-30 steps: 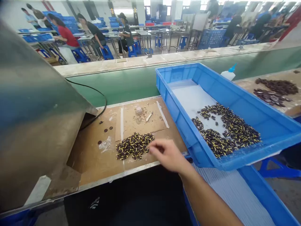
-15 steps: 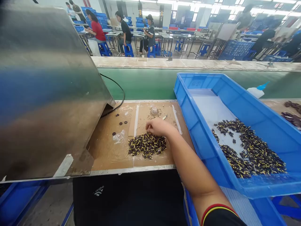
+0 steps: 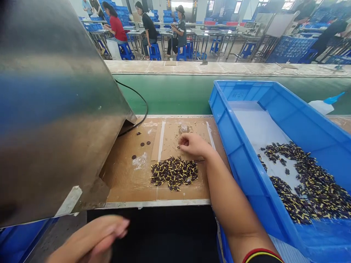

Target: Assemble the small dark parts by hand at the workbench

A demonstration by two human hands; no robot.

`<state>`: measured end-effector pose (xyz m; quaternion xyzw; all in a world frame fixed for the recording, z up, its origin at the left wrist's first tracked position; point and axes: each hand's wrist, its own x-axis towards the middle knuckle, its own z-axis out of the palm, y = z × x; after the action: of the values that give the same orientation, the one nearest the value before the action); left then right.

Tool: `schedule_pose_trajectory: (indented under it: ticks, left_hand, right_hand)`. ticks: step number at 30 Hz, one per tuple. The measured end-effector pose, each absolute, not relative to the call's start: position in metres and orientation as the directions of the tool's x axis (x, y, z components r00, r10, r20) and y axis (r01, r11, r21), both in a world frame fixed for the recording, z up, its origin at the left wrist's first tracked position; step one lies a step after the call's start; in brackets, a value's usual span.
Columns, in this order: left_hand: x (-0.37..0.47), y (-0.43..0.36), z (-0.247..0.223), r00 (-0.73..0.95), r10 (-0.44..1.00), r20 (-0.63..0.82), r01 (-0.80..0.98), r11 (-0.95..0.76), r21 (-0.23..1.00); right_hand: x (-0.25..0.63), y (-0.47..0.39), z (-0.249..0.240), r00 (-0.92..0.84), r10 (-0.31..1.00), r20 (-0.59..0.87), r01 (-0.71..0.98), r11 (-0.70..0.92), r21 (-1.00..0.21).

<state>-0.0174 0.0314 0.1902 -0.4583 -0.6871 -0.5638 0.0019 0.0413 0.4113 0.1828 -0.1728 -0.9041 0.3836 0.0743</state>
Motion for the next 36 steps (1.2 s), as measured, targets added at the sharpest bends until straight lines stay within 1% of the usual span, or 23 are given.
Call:
schedule_pose_trajectory:
  ticks: [2,3,5,7,8,11,13,15,19,22,24,27,30,36]
  left_hand:
    - [-0.017,0.074,0.181,-0.555,0.691,0.463,0.506,-0.160,0.847]
    - [-0.017,0.097,0.179,-0.560,0.723,0.406,0.383,-0.208,0.900]
    - [-0.019,0.142,0.185,-0.584,0.741,0.330,0.166,-0.288,0.943]
    - [-0.026,0.182,0.200,-0.587,0.770,0.252,0.058,-0.270,0.961]
    - [-0.032,0.199,0.208,-0.592,0.771,0.233,0.045,-0.258,0.965]
    - [-0.055,0.240,0.222,-0.594,0.754,0.280,0.109,-0.269,0.957]
    - [-0.071,0.259,0.219,-0.610,0.736,0.294,0.124,-0.277,0.953]
    - [-0.084,0.270,0.208,-0.642,0.724,0.253,0.071,-0.272,0.960]
    - [-0.094,0.275,0.180,-0.704,0.703,0.105,-0.106,-0.250,0.963]
    - [-0.094,0.272,0.168,-0.708,0.705,0.028,-0.182,-0.222,0.958]
    - [-0.094,0.270,0.165,-0.709,0.706,0.004,-0.213,-0.219,0.952]
    - [-0.095,0.269,0.164,-0.722,0.692,0.004,-0.226,-0.242,0.944]
    - [-0.096,0.269,0.164,-0.748,0.663,0.033,-0.201,-0.274,0.941]
    - [-0.096,0.269,0.163,-0.765,0.640,0.069,-0.137,-0.266,0.954]
  right_hand:
    - [0.043,0.416,0.181,-0.914,0.397,0.086,0.209,0.641,-0.738]
    - [0.042,0.419,0.182,-0.899,0.421,0.120,0.193,0.628,-0.754]
    - [0.040,0.426,0.185,-0.841,0.510,0.179,0.171,0.566,-0.807]
    - [0.034,0.436,0.188,-0.753,0.620,0.221,0.124,0.463,-0.878]
    - [0.030,0.441,0.189,-0.703,0.670,0.237,0.089,0.414,-0.906]
    - [0.018,0.457,0.182,-0.566,0.775,0.281,0.007,0.346,-0.938]
    - [0.012,0.465,0.171,-0.490,0.817,0.303,0.016,0.356,-0.934]
    - [0.008,0.469,0.159,-0.437,0.844,0.310,0.045,0.365,-0.930]
    - [0.007,0.468,0.146,-0.424,0.831,0.361,0.081,0.431,-0.898]
    - [0.007,0.463,0.146,-0.451,0.798,0.399,0.124,0.499,-0.858]
    - [0.005,0.459,0.147,-0.441,0.795,0.417,0.146,0.521,-0.841]
    - [0.003,0.454,0.146,-0.420,0.791,0.446,0.156,0.547,-0.822]
    - [0.004,0.451,0.146,-0.412,0.755,0.509,0.136,0.604,-0.785]
    - [0.006,0.449,0.148,-0.476,0.643,0.600,0.221,0.748,-0.626]
